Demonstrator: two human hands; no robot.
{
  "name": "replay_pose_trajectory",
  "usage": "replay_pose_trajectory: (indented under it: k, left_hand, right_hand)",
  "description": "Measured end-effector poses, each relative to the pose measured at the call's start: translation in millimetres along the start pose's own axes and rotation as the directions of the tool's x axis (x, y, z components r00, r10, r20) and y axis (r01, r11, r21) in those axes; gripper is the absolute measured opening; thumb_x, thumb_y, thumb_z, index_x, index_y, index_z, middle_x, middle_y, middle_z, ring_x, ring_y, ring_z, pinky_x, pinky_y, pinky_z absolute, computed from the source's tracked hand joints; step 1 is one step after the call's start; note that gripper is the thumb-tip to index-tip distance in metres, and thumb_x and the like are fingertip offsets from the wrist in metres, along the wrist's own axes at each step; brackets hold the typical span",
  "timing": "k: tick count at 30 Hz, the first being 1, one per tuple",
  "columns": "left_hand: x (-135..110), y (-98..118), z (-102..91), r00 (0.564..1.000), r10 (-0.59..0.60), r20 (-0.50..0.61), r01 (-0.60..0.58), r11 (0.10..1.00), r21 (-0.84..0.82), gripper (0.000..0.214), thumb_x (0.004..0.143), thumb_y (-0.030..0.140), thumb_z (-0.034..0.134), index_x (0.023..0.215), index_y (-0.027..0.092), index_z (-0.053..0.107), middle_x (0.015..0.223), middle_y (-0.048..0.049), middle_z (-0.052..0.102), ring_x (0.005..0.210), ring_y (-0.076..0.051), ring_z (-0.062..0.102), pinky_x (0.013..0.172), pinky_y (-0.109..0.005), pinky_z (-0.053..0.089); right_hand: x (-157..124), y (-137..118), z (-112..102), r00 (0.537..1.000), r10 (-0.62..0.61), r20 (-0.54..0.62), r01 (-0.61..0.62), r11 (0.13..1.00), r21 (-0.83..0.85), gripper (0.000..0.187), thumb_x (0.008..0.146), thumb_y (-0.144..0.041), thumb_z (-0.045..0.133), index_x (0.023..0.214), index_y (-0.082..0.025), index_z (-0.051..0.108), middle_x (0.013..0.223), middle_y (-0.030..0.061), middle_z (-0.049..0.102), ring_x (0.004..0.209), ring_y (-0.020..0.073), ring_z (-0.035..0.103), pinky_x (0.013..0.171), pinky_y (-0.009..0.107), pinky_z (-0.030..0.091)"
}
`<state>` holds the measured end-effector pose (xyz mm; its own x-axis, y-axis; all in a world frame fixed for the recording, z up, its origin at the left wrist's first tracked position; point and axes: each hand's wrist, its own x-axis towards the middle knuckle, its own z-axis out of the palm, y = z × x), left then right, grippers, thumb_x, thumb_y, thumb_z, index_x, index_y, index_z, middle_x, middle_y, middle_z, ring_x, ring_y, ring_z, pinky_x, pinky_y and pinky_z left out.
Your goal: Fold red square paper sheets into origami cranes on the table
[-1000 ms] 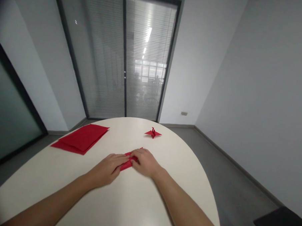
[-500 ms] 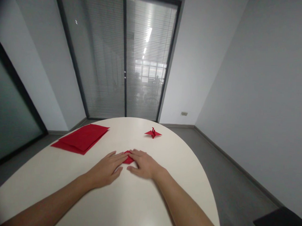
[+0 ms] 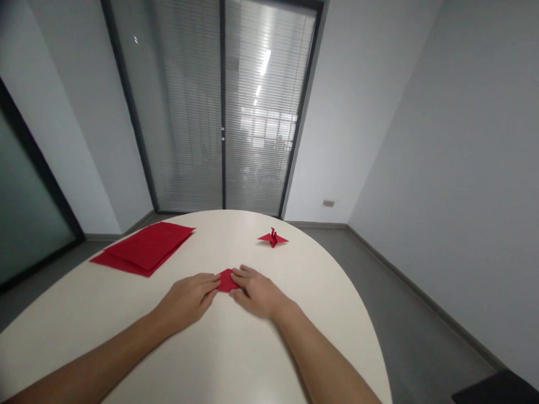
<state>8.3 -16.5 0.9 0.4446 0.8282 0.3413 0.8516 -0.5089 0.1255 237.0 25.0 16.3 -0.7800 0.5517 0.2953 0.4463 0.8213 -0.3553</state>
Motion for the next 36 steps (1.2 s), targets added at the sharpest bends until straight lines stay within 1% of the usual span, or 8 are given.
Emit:
replay_pose_trajectory:
  k: [4,8,11,16,23,27,32,36]
  left_hand:
    - [0.8,0.1,-4.0,0.999,0.029,-0.033,-0.029,0.999,-0.020,0.027,0.095,0.016,0.051,0.106,0.021,0.075,0.116,-0.0061,0.075,0.106,-0.023,0.066,0.093,-0.038,0.055]
    - [1.5,1.5,-6.4,1.000,0.007,-0.031,-0.009,0.998,-0.066,0.027,0.096,0.016,0.050,0.109,0.022,0.073,0.111,-0.0056,0.076,0.103,-0.023,0.067,0.091,-0.038,0.055]
    - [1.7,2.1,-7.1,0.999,-0.019,-0.029,0.017,0.997,-0.079,0.025,0.096,0.018,0.050,0.105,0.022,0.073,0.106,-0.0056,0.076,0.099,-0.022,0.068,0.089,-0.036,0.054]
    - [1.2,3.1,-8.3,0.996,-0.092,-0.001,0.091,0.995,-0.049,0.024,0.098,0.022,0.048,0.097,0.022,0.071,0.096,-0.0049,0.076,0.091,-0.021,0.070,0.081,-0.032,0.052]
    - [-0.2,4.8,-10.4,0.989,-0.144,-0.018,0.142,0.987,-0.078,0.019,0.095,0.020,0.050,0.105,0.023,0.066,0.102,-0.0035,0.074,0.092,-0.021,0.070,0.079,-0.030,0.050]
    - [-0.1,5.2,-11.4,0.990,-0.144,-0.008,0.143,0.987,-0.069,0.017,0.095,0.019,0.049,0.096,0.023,0.066,0.095,-0.0020,0.073,0.087,-0.019,0.069,0.076,-0.028,0.049]
    - [1.4,3.7,-9.8,0.993,-0.117,-0.002,0.117,0.989,-0.088,0.021,0.094,0.014,0.050,0.103,0.023,0.065,0.100,-0.0026,0.072,0.093,-0.020,0.067,0.079,-0.031,0.050]
    - [2.3,1.9,-7.6,0.997,-0.074,0.023,0.075,0.994,-0.074,0.026,0.091,0.009,0.051,0.098,0.025,0.069,0.101,-0.0025,0.071,0.096,-0.020,0.066,0.082,-0.031,0.051]
  right_hand:
    - [0.4,0.2,-0.6,1.000,-0.012,-0.006,0.012,1.000,-0.026,0.040,0.102,-0.032,0.046,0.133,-0.012,0.062,0.141,0.0153,0.059,0.137,0.0261,0.050,0.121,0.046,0.033]
    - [1.9,-2.5,-0.4,0.999,-0.021,-0.045,0.019,0.999,-0.050,0.035,0.102,-0.028,0.047,0.126,-0.016,0.068,0.135,0.0121,0.065,0.131,0.0247,0.055,0.117,0.045,0.038]
    - [3.3,-4.9,0.0,0.996,-0.011,-0.084,0.006,0.998,-0.063,0.030,0.101,-0.028,0.050,0.119,-0.020,0.071,0.126,0.0095,0.070,0.119,0.0236,0.061,0.105,0.041,0.046]
    - [3.6,-3.6,1.8,0.991,0.056,-0.125,-0.068,0.993,-0.094,0.024,0.099,-0.028,0.053,0.106,-0.023,0.076,0.110,0.0061,0.075,0.102,0.0222,0.064,0.093,0.038,0.047]
    - [2.7,-0.8,5.5,0.966,0.193,-0.173,-0.199,0.980,-0.023,0.018,0.095,-0.027,0.059,0.087,-0.019,0.073,0.091,0.0057,0.071,0.090,0.0197,0.061,0.081,0.031,0.048]
    - [2.6,-0.9,5.9,0.964,0.208,-0.164,-0.217,0.975,-0.042,0.013,0.093,-0.025,0.062,0.085,-0.019,0.071,0.085,0.0045,0.069,0.085,0.0194,0.060,0.077,0.030,0.046]
    - [2.9,2.5,7.8,0.959,0.229,-0.167,-0.239,0.970,-0.043,0.009,0.092,-0.021,0.062,0.095,-0.021,0.070,0.087,0.0033,0.069,0.086,0.0189,0.060,0.076,0.030,0.045]
    - [2.8,5.0,8.6,0.962,0.207,-0.175,-0.223,0.972,-0.075,0.014,0.089,-0.015,0.061,0.097,-0.022,0.070,0.089,0.0033,0.070,0.087,0.0191,0.061,0.078,0.030,0.046]
